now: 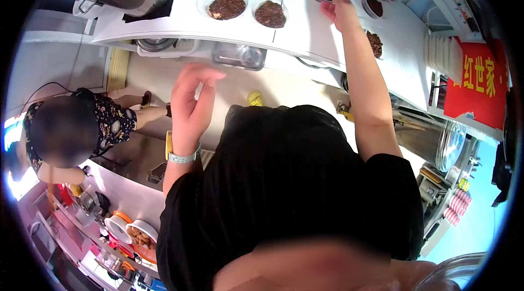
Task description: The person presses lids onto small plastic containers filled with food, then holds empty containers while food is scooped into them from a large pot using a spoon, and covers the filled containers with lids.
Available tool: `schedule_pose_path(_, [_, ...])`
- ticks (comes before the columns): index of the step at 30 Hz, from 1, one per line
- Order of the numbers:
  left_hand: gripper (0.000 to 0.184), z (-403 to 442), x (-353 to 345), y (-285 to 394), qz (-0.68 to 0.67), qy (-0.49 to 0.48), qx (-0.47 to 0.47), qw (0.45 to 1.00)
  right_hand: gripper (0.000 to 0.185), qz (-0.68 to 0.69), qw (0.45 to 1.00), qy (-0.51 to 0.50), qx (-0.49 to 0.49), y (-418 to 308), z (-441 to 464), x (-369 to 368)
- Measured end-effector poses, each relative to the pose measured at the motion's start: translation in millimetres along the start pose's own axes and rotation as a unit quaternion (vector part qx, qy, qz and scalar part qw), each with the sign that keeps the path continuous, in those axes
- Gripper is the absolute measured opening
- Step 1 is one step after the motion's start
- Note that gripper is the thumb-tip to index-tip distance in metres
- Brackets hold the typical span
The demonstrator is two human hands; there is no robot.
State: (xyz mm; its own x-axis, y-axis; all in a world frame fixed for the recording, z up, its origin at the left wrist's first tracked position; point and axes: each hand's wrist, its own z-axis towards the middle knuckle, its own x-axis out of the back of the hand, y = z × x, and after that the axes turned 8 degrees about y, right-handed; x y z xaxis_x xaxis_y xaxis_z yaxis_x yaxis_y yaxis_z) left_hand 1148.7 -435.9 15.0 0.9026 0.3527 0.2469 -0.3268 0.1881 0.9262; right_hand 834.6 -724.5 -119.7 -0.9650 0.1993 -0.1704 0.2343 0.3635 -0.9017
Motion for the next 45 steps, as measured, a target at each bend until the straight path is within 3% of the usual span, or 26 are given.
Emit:
schedule_pose_path(2, [0.015, 6, 3, -14, -0.020, -0.023, -0.015, 0.999, 0.048, 0.012, 0.997, 0.071, 0.036, 1, -4, -5])
schedule_pose_path(6, [0.013, 10, 0, -28, -0.032, -0.051, 0.018, 0.998, 0.047, -0.020, 0.996, 0.029, 0.081, -11, -55, -8])
schedule_pose_path(12, [0.016, 12, -50, -49, -0.168, -0.201, 0.106, 0.959, 0.047, -0.067, 0.993, -0.018, 0.091, -30, -153, 6])
schedule_pose_path(14, [0.024, 14, -75, -47, -0.194, -0.256, 0.127, 0.939, 0.046, -0.072, 0.994, 0.003, 0.082, -37, -183, 12])
schedule_pose_path(16, [0.036, 15, -103, -45, -0.239, -0.378, 0.148, 0.882, 0.044, -0.095, 0.993, -0.019, 0.061, -38, -205, 30])
schedule_pose_path(17, [0.051, 13, -117, -54, -0.245, -0.422, 0.169, 0.856, 0.042, -0.099, 0.994, -0.006, 0.042, -40, -217, 39])
schedule_pose_path(18, [0.051, 9, -130, -59, -0.243, -0.438, 0.172, 0.848, 0.041, -0.086, 0.996, -0.009, 0.038, -36, -225, 53])
schedule_pose_path(21, [0.062, -13, -167, -68, -0.352, -0.405, 0.293, 0.791, 0.042, -0.100, 0.995, -0.013, 0.011, -29, -253, 90])
schedule_pose_path(32, [0.054, -88, -267, -42, -0.496, -0.365, 0.455, 0.644, 0.042, -0.081, 0.997, 0.009, -0.018, -7, -305, 218])
schedule_pose_path(36, [0.058, -129, -285, -55, -0.389, -0.357, 0.471, 0.707, 0.027, -0.154, 0.985, 0.013, -0.076, 21, -300, 310])
schedule_pose_path(38, [0.060, -149, -293, -70, -0.316, -0.414, 0.443, 0.730, 0.024, -0.119, 0.984, 0.055, -0.123, 55, -292, 361])
schedule_pose_path(40, [0.054, -181, -320, -116, -0.316, -0.399, 0.522, 0.685, 0.024, -0.045, 0.973, 0.120, -0.190, 93, -277, 410])
schedule_pose_path(42, [0.058, -209, -353, -156, -0.256, -0.404, 0.543, 0.690, 0.022, -0.011, 0.955, 0.181, -0.236, 133, -256, 451])
schedule_pose_path(45, [0.065, -253, -422, -225, -0.266, -0.415, 0.577, 0.652, 0.021, 0.071, 0.922, 0.268, -0.269, 182, -216, 478])
